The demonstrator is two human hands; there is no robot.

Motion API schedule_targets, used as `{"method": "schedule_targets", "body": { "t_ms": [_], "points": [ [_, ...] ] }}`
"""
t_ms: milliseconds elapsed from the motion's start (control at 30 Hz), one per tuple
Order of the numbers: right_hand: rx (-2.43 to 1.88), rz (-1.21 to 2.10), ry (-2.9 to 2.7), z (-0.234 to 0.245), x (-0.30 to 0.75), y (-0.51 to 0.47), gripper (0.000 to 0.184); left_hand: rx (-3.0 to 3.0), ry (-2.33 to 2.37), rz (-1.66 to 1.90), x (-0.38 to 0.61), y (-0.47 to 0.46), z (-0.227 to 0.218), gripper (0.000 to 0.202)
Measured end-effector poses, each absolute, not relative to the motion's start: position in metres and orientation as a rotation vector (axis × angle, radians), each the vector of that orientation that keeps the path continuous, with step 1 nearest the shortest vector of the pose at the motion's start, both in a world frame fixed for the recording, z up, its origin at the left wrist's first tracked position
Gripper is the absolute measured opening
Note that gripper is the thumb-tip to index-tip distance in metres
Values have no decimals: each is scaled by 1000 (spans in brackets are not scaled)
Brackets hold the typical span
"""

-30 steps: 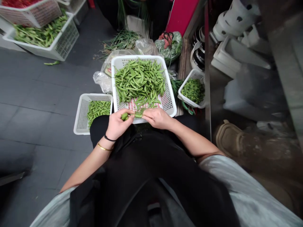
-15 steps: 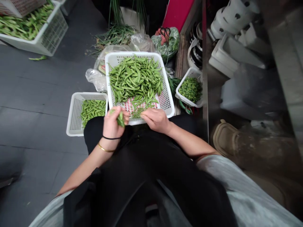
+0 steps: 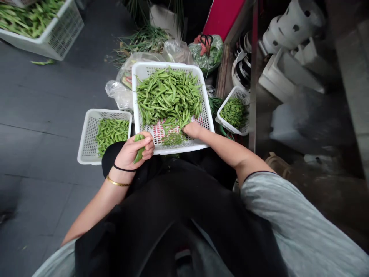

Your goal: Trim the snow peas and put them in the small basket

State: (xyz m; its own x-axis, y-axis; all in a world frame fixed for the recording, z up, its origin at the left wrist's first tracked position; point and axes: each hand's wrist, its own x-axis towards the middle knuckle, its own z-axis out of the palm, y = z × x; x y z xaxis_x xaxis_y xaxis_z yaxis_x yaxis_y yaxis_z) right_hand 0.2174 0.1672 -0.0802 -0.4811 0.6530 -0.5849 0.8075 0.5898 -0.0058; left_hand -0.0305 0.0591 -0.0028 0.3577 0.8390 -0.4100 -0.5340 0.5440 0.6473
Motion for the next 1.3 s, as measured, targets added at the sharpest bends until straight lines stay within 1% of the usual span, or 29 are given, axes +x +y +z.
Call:
{"method": "schedule_targets", "body": {
  "t_ms": [67, 100, 133, 167, 233, 267, 300, 367, 400, 467, 500, 533, 600, 667, 700, 833, 933, 1000, 1033, 1133, 1200, 1233, 1300],
  "points": [
    [1190, -367, 2295, -69, 225, 167, 18, 484, 859, 891, -29, 57, -2, 23],
    [1233, -411, 2314, -60, 229, 164, 17, 519, 904, 893, -27, 56, -2, 23],
    [1296, -528, 2344, -50, 231, 160, 16, 563, 956, 904, -23, 55, -3, 23],
    [1359, -736, 2372, -40, 232, 153, 15, 612, 1011, 925, -17, 54, -4, 24],
    [1420, -1394, 2366, -24, 227, 133, 13, 724, 1098, 972, -3, 51, -7, 30],
    [1360, -1740, 2310, -18, 222, 121, 15, 778, 1122, 996, 4, 49, -8, 33],
    [1288, -2004, 2257, -13, 215, 108, 18, 824, 1134, 1020, 10, 47, -9, 33],
    [1250, -2314, 2182, -8, 202, 86, 28, 864, 1145, 1076, 17, 44, -9, 29],
    [1307, -2378, 2187, -6, 197, 76, 30, 847, 1147, 1108, 18, 42, -8, 28],
    [1492, -2329, 2312, -2, 190, 62, 30, 763, 1128, 1161, 16, 40, -6, 29],
    [1569, -2214, 2448, 0, 189, 57, 27, 719, 1109, 1173, 14, 39, -4, 29],
    [1606, -2042, 2626, 2, 189, 53, 23, 686, 1090, 1175, 11, 38, -2, 30],
    [1543, -1605, 2988, 6, 191, 48, 19, 661, 1073, 1161, 6, 37, 1, 30],
    [1434, -1231, 3201, 10, 193, 46, 20, 660, 1087, 1151, 4, 35, 3, 31],
    [1418, -1107, 3240, 11, 193, 45, 19, 665, 1093, 1147, 4, 35, 4, 31],
    [1471, -835, 3269, 11, 195, 46, 18, 690, 1074, 1127, 6, 32, 5, 30],
    [1374, -693, 3352, 7, 192, 45, 22, 644, 1024, 1091, 10, 32, 3, 29],
    [1296, -692, 3422, 5, 188, 43, 24, 608, 977, 1032, 11, 32, 2, 27],
    [1234, -761, 3451, 5, 187, 42, 24, 594, 952, 998, 12, 33, 1, 26],
    [1130, -1207, 3386, 5, 190, 47, 24, 585, 855, 859, 9, 34, -1, 26],
    [1328, -1498, 3217, 7, 200, 57, 22, 596, 807, 768, 4, 35, 0, 26],
    [1480, -1582, 3135, 8, 207, 63, 22, 600, 793, 732, 2, 36, 0, 25],
    [1723, -1562, 3070, 10, 219, 74, 21, 595, 782, 694, -2, 38, 0, 24]
  ]
}}
